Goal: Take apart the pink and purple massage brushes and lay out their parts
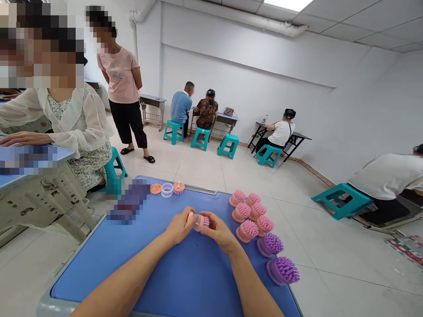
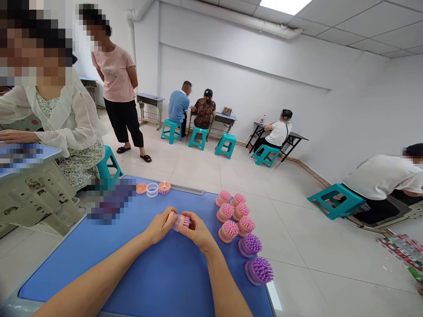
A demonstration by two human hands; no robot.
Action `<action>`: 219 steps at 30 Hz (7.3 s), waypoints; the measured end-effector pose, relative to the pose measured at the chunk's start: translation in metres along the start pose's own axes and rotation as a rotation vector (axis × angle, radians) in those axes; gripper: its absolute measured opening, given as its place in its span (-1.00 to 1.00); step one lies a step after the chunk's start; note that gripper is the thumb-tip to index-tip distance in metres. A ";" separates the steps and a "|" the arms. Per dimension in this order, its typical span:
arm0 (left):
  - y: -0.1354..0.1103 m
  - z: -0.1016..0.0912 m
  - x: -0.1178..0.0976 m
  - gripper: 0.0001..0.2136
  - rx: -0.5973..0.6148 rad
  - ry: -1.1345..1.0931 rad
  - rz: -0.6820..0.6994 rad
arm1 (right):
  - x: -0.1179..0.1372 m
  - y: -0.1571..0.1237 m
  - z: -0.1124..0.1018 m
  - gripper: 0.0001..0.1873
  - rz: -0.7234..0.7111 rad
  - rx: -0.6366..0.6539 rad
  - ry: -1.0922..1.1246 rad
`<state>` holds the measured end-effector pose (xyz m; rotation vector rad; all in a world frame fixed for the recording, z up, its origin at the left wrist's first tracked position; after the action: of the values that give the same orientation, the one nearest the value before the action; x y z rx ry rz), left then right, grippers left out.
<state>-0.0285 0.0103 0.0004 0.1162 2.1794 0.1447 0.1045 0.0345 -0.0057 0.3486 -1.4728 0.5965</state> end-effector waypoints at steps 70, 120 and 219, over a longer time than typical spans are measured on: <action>0.005 -0.041 -0.005 -0.56 -0.208 -0.676 -0.100 | 0.028 0.031 0.018 -0.47 -0.196 -0.300 -0.195; 0.002 -0.006 -0.002 -0.55 0.119 0.024 0.010 | -0.008 0.010 -0.014 -0.42 -0.042 -0.091 -0.088; -0.009 -0.002 -0.002 -0.55 0.095 -0.888 -0.341 | -0.004 0.007 -0.001 -0.45 -0.243 -0.146 -0.175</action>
<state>-0.0287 0.0008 0.0020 -0.1231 1.2902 -0.1798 0.1013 0.0400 -0.0104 0.4663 -1.6016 0.2669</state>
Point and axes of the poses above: each hand's wrist, its own y-axis towards the middle knuckle, its own z-axis out of the palm, x = y × z, the point moved 5 cm from there along y, towards the middle knuckle, and after that the axes turned 3 degrees about -y, right-handed, at the moved point
